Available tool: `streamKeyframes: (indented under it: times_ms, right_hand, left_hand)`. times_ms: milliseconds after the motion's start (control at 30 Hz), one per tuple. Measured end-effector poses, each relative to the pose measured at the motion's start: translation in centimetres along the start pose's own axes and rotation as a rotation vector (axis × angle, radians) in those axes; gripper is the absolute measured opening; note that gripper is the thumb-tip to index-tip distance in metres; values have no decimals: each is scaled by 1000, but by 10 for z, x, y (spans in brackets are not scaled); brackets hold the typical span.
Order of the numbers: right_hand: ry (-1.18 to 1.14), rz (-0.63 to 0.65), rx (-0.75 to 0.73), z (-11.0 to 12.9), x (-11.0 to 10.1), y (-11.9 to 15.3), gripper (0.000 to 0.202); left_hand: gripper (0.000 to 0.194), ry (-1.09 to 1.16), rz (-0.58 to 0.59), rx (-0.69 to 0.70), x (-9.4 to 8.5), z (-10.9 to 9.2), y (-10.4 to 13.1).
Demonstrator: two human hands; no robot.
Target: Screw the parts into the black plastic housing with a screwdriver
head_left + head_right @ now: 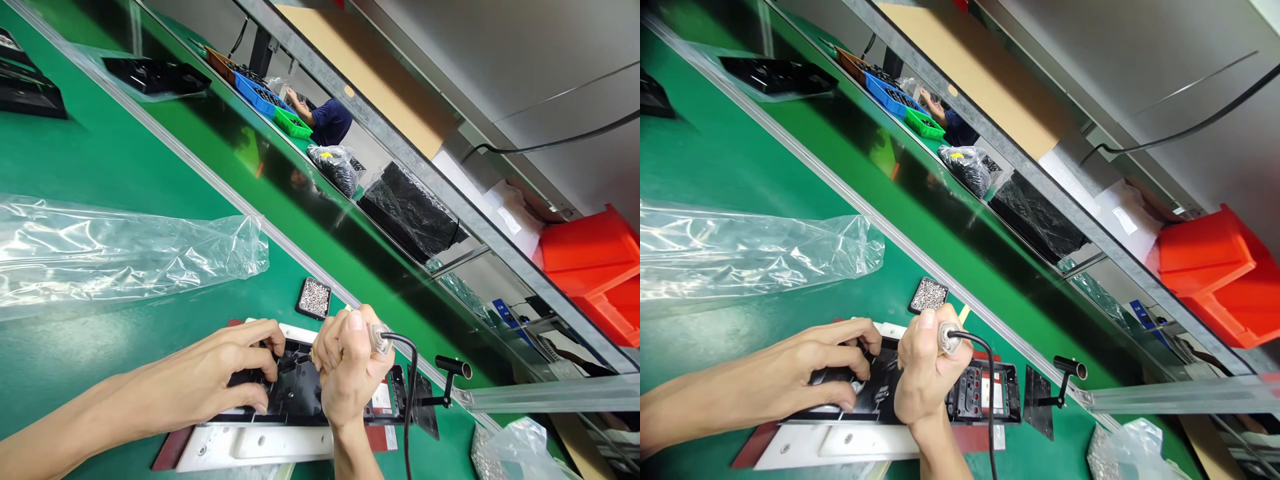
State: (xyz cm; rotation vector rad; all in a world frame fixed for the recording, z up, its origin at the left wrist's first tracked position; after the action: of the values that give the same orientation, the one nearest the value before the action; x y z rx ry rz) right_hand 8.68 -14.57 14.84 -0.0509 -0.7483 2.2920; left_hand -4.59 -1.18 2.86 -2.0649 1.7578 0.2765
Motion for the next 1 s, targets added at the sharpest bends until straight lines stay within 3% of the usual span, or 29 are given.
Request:
streamKeyframes:
  times_ms: [1000]
  right_hand:
    - [2, -2, -9, 0, 0, 0, 57]
  left_hand:
    - [8, -8, -7, -3, 1, 1, 1]
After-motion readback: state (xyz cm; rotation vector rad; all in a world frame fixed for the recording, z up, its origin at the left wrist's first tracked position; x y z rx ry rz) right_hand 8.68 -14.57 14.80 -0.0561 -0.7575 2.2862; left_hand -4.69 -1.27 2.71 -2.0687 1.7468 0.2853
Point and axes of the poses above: each hand's wrist, its own y-axis away from the middle knuckle, its own x-axis out of the palm, z = x × y, the point moved 1 cm from there along -y, towards the middle knuckle
